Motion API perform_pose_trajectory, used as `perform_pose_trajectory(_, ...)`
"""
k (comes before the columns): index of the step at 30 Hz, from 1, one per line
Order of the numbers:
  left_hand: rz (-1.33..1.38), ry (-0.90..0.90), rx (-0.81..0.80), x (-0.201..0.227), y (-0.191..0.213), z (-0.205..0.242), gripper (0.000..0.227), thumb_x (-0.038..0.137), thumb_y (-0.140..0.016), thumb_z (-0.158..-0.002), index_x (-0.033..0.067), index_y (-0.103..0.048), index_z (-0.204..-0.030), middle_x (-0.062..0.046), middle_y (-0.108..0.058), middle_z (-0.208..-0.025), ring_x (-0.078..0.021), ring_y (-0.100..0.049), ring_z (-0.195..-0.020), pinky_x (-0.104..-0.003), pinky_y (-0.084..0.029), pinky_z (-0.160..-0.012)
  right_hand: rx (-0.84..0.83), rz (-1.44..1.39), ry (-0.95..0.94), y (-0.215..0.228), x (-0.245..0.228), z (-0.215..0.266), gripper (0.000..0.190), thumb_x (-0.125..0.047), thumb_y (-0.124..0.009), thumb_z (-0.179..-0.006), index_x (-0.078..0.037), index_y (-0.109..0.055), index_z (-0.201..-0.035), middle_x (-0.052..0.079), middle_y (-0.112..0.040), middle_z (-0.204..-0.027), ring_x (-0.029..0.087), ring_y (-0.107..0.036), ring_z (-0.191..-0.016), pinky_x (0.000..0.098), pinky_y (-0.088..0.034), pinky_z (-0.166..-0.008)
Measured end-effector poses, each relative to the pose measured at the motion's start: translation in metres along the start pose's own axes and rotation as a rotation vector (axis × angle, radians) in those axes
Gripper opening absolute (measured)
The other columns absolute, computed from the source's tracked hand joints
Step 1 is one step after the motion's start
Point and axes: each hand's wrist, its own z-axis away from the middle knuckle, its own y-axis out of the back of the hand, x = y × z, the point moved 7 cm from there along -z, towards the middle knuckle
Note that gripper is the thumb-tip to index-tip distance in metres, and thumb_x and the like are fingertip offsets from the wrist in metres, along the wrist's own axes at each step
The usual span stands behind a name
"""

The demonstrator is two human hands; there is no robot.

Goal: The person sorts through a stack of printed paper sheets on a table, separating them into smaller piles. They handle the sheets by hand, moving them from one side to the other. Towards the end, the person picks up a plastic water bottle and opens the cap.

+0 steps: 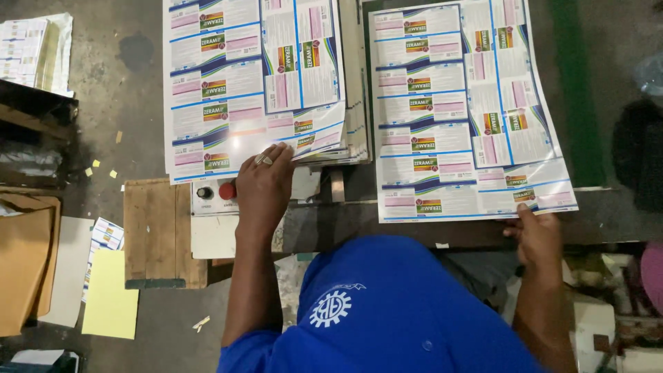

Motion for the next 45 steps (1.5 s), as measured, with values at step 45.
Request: perform_pose_trajectory(45, -0.079, -0.030, -0.038, 0.015, -0.051, -0.002, 0.055, 0.033, -0.069, -0.100, 0.0016, -0.058, -0.143, -0.020, -0.054, -0.153, -0.0382, -0.049, -0.145, -0.052, -0.034, -0.120, -0.318, -0.407, 0.107, -0.129, -0.107, 0.036, 0.016, -0.013, -0.061, -0.107, -0.006, -0.062, -0.121, 0.006, -0.071, -0.099, 0.014, -0.065, -0.076, 0.0309, -0.052, -0.058)
